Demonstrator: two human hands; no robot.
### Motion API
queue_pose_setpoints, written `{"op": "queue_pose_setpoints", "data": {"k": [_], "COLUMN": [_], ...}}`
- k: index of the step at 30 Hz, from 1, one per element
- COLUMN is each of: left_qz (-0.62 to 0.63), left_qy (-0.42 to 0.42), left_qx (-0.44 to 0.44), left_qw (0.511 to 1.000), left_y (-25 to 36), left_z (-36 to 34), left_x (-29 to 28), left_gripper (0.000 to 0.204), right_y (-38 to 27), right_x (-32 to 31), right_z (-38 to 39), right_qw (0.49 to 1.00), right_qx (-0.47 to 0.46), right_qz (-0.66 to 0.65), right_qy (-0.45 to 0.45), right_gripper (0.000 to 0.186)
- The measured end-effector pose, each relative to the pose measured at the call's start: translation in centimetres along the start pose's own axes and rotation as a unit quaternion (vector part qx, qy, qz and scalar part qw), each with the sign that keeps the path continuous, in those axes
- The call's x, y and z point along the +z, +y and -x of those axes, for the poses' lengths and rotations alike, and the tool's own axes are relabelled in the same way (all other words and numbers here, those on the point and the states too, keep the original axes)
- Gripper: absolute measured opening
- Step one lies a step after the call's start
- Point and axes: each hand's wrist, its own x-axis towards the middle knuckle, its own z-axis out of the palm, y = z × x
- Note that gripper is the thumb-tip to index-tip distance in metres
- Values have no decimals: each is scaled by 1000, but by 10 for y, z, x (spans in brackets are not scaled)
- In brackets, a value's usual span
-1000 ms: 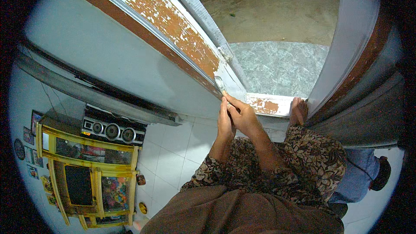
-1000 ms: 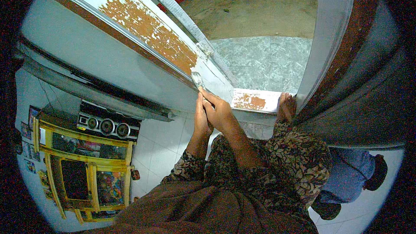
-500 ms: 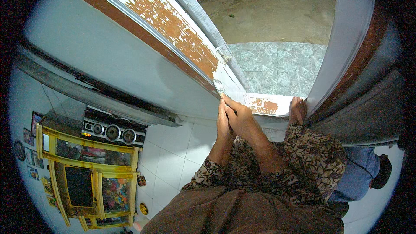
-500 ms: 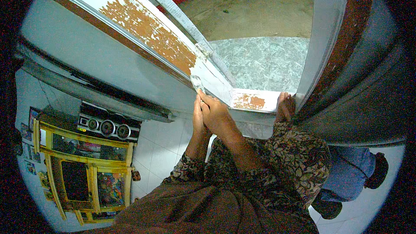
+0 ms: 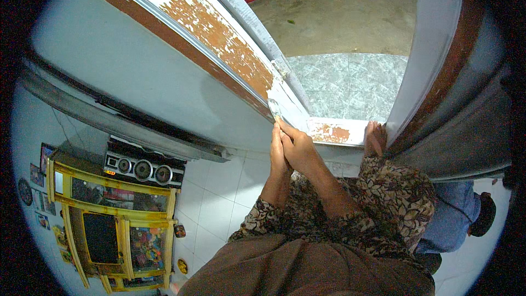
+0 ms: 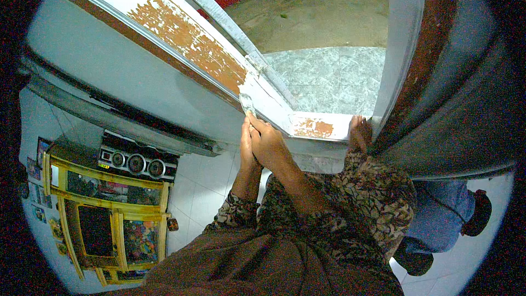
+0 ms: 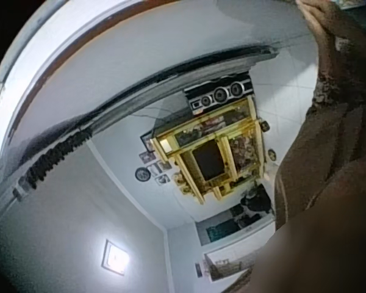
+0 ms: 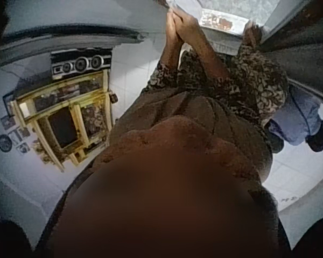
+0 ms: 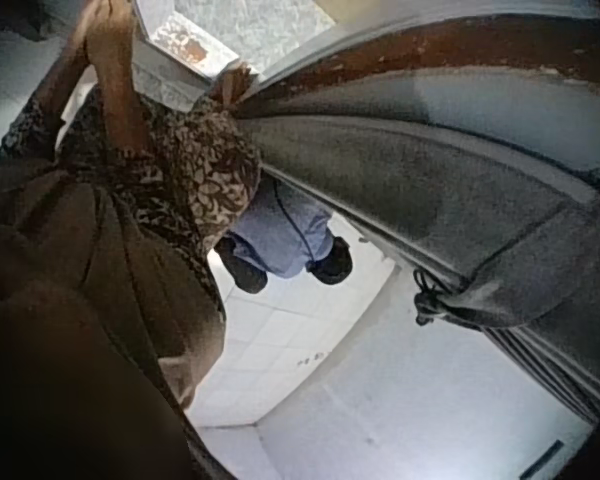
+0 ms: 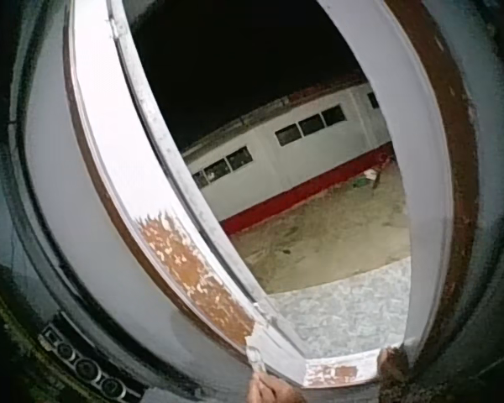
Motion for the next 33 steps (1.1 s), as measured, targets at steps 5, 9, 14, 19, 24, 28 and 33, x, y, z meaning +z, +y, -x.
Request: {"op": "queue_pose_setpoints", "data": {"k": [5,9,14,19,24,28,33], "left_qz": [-29,-72,-45,-39,-40,-35,-35], "left_qy": [-3,37,-15,-21,-29,-31,-40], "left_qx": [-1,35,52,39,43,43,41], "left_qw": [1000,996,998,998,998,998,998], "left_y": [7,6,5,3,1,-2,-4], "left_z": [0,-6,-6,-13,-13,-12,-16], "left_x": [5,5,-6,-7,-8,-13,-12], "left_gripper": [48,45,40,40,40,40,40], "right_y": [4,-1,-6,1,3,0,-1], "right_x": [5,3,2,7,3,-1,-2], "right_z": [-5,-8,0,-9,-10,-7,-9], "right_qw": [999,998,999,997,999,999,999], "right_qx": [3,3,-5,-39,-3,-26,13], "right_qz": [-27,-59,-29,-41,-33,-40,-51], "right_qy": [18,23,18,44,20,20,-4], "right_gripper": [40,40,40,39,39,39,40]}}
